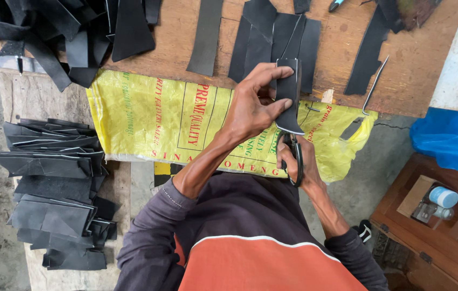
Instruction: The person measures strips of black leather using a yellow ruler, marks them with a pen, and cuts them using shears on a workbench.
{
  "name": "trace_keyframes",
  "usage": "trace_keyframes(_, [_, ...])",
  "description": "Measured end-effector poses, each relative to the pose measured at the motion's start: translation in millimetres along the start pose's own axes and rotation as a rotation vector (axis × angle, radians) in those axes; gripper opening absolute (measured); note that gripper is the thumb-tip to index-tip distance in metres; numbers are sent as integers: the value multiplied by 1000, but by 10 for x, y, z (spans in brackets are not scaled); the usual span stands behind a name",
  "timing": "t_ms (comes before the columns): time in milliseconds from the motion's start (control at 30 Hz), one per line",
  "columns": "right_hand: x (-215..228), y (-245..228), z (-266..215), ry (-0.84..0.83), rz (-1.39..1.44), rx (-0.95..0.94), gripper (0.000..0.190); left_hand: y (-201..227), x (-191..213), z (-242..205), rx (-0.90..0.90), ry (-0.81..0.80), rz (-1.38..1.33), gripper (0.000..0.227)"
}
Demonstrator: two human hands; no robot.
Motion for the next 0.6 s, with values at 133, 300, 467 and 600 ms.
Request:
trace_keyframes(133, [-29, -5, 24, -1, -40, 28, 17, 1, 4, -47, 6, -4, 11, 55])
trace_keyframes(300, [-43, 39, 28, 33, -35, -13, 16, -8, 6, -28, 13, -2, -9, 55])
trace_keyframes(467, [-42, 131, -4, 61, 8, -57, 17, -35, 1, -32, 9, -2, 5, 55])
trace_keyframes(600, [-39, 186, -13, 93, 53, -111, 15, -41, -4, -24, -1, -8, -13, 55])
Point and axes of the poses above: each hand's wrist, its own z-axis towards the middle knuckle, its own x-axis out of the back of the hand, y = z × x, the point moved 1 cm from there along z, towards the middle knuckle, and after that the axes turned 9 degrees about x, right-handed, at the moved point
